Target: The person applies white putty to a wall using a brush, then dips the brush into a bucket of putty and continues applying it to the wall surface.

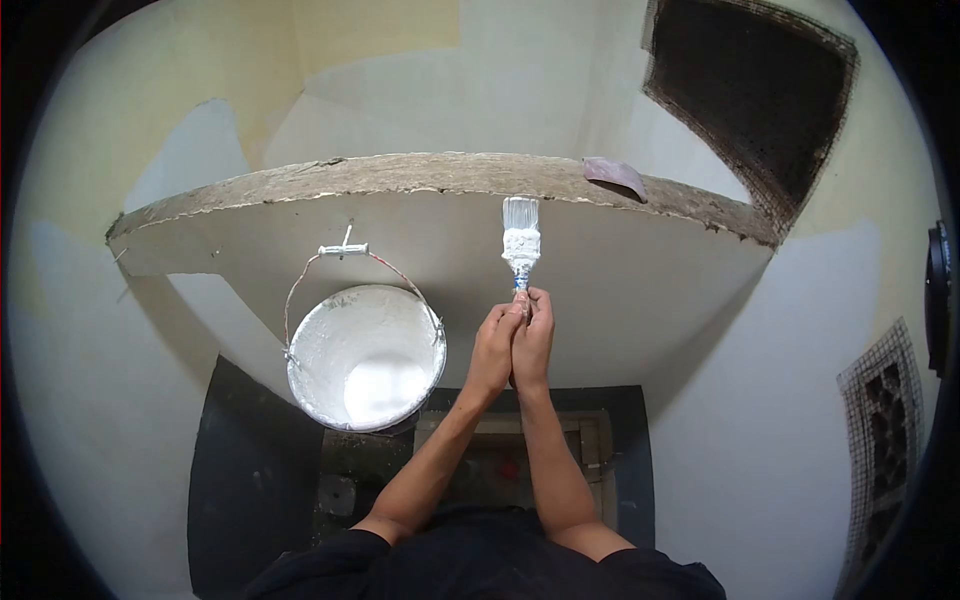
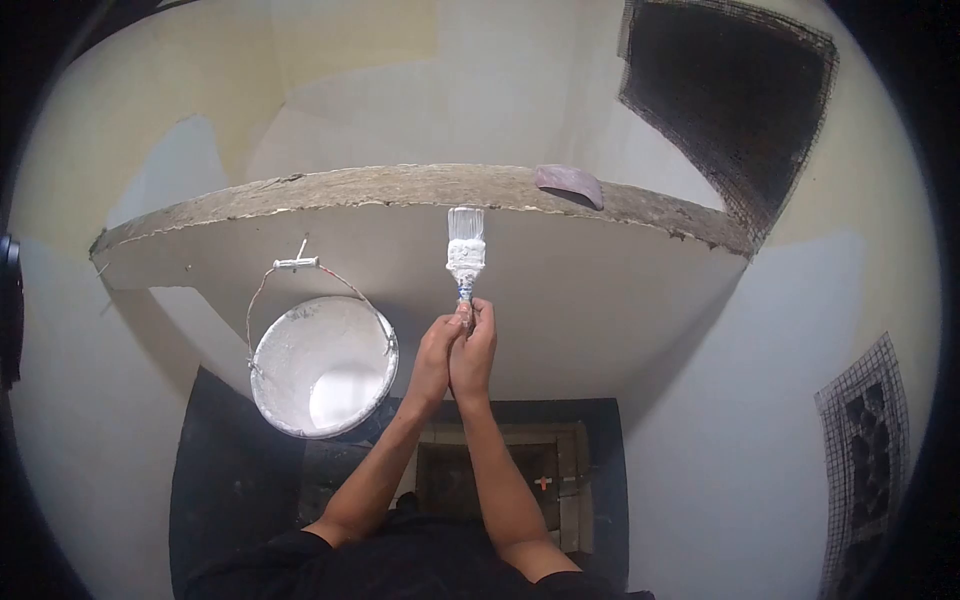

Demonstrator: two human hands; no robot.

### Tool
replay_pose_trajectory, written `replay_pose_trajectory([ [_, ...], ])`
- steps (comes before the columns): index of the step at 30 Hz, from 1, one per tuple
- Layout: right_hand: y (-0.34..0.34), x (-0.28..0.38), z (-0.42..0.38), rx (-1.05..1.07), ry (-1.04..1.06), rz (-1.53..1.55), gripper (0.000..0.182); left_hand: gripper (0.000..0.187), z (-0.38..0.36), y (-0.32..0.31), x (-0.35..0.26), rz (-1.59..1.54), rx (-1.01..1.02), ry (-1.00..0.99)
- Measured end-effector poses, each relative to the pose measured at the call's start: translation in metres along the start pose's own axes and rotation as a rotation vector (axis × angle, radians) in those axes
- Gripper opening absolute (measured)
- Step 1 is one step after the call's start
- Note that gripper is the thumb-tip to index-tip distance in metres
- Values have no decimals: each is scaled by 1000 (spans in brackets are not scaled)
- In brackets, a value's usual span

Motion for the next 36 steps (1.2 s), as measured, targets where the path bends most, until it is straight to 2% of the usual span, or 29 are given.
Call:
replay_pose_trajectory([
  [5,33,-63,-18,-53,-66,-117,22,39,-5,-1,80,82,43,125],
  [8,49,-71,-33,-51,-154,-84,22,39,-20,-10,96,98,51,121],
  [14,39,6,-8,-33,105,-64,27,44,-13,-27,21,65,26,-25],
  [18,34,-12,5,-24,-24,-139,30,39,1,-26,39,11,46,97],
  [21,47,-72,-10,-25,-89,-167,28,42,-2,-14,101,83,14,112],
  [22,53,-91,-18,-37,-87,-186,26,45,-10,-16,122,6,23,213],
  [25,71,-156,-45,-17,-270,-175,24,47,-28,-10,181,52,12,386],
  [29,93,-212,-72,-64,-392,-273,24,46,-41,-6,236,22,22,477],
  [33,87,-185,-65,-52,-338,-240,25,43,-32,-4,232,59,37,368],
  [36,69,-109,-34,-34,-169,-201,26,42,-16,-17,154,77,43,246],
])
Point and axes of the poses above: each hand's wrist, its own z-axis towards the middle knuckle, its own y-axis out of the back of the hand, x = y × z, the point moved 10 cm from there along z, towards the middle knuckle, and after that the axes turned 4 degrees about z, right-handed, at the moved point
